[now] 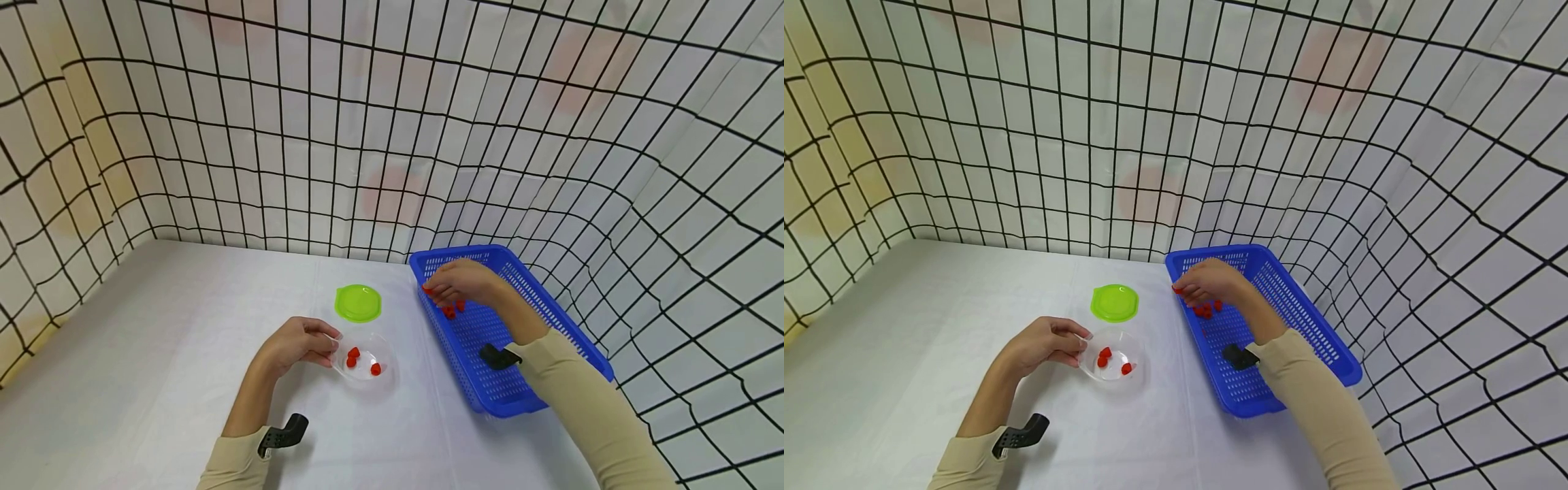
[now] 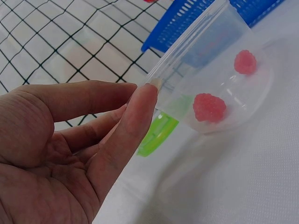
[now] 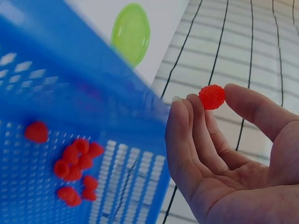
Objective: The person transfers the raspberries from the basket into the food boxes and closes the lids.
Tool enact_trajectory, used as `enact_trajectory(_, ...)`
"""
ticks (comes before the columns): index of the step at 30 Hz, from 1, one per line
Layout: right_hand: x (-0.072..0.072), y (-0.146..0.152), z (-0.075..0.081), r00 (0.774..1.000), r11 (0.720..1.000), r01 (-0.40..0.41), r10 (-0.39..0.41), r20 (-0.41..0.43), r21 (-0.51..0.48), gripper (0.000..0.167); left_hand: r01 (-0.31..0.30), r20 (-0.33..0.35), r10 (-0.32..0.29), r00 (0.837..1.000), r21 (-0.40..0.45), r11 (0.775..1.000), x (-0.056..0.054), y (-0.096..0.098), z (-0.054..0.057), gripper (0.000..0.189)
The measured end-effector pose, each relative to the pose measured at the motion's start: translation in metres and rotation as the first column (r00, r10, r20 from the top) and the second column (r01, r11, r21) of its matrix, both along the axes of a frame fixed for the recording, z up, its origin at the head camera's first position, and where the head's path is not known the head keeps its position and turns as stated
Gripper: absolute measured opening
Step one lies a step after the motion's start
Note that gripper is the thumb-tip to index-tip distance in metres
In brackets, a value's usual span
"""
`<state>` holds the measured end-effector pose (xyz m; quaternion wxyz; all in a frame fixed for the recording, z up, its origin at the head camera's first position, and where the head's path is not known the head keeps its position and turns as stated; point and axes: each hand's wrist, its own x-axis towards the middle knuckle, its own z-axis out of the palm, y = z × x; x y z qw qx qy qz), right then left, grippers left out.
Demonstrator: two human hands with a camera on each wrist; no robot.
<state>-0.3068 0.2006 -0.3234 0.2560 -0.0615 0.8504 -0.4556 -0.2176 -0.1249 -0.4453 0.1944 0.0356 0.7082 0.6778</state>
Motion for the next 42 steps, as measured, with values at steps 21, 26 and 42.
enact_trajectory(21, 0.019, -0.062, -0.023, 0.994, 0.994, -0.109, 0.108, 0.033, 0.027, 0.026, -0.003, 0.006, 0.003, 1.000, -0.007, 1.000, 0.000, 0.000, 0.001, 0.032)
enact_trajectory(26, 0.022, -0.072, -0.031, 0.990, 0.991, -0.130, 0.127, 0.058, 0.035, 0.027, 0.000, 0.005, 0.000, 1.000, -0.006, 1.000, 0.001, 0.000, 0.001, 0.032)
enact_trajectory(42, 0.030, -0.084, -0.050, 0.979, 0.985, -0.170, 0.164, 0.119, 0.040, 0.024, -0.006, 0.006, 0.006, 1.000, -0.013, 1.000, 0.000, 0.000, 0.001, 0.031)
